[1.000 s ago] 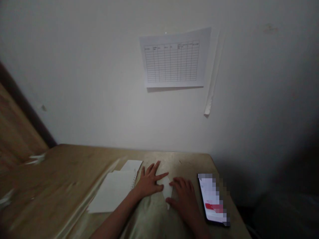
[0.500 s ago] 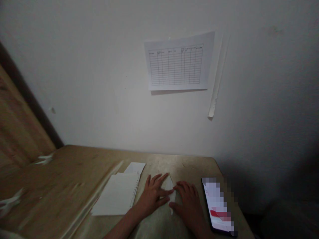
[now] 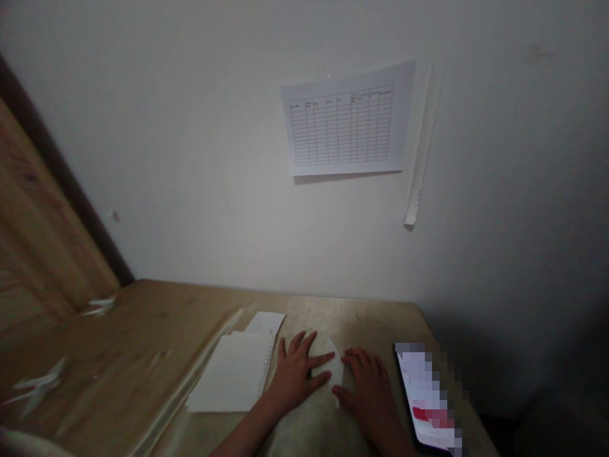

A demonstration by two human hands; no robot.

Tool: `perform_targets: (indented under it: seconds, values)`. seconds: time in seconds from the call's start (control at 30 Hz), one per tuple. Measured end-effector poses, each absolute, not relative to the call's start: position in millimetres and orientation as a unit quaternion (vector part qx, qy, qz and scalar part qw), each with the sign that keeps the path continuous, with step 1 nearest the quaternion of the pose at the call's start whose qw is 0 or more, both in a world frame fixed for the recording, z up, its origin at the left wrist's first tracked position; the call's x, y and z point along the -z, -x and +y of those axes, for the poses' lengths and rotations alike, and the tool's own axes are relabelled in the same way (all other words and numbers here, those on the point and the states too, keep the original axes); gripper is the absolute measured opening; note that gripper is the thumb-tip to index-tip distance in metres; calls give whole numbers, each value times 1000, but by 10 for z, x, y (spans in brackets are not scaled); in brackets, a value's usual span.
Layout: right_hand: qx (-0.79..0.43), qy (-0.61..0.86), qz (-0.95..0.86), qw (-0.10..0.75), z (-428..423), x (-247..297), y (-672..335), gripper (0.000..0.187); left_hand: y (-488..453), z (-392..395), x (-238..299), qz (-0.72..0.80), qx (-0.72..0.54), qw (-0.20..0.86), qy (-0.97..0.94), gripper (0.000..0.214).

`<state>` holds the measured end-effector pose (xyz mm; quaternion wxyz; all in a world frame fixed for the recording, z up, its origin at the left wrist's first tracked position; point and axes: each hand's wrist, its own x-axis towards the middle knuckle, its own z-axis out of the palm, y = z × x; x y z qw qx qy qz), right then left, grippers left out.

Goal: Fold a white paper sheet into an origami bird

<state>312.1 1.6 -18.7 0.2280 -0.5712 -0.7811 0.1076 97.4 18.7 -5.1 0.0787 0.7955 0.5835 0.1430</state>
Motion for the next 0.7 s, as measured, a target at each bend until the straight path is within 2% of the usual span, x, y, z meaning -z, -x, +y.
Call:
perform_targets:
  seconds: [0.07,0.17,0.43,0.7]
  values:
    - [-103,571,-782,227,15,194,-3119,42,-994,208,73,606,-152,58,-778,35]
    - [-103,570,-783,226,7,196,-3117,43,-1004,250,85,622,-151,40,-767,33]
    - [-112,569,-783,223,6,174,-3118,43,-1003,382,-2,621,-133,37,-771,54]
    - [-106,565,-787,225,20,226,-3126,45,-1103,327,-14,625,-154,16,-765,53]
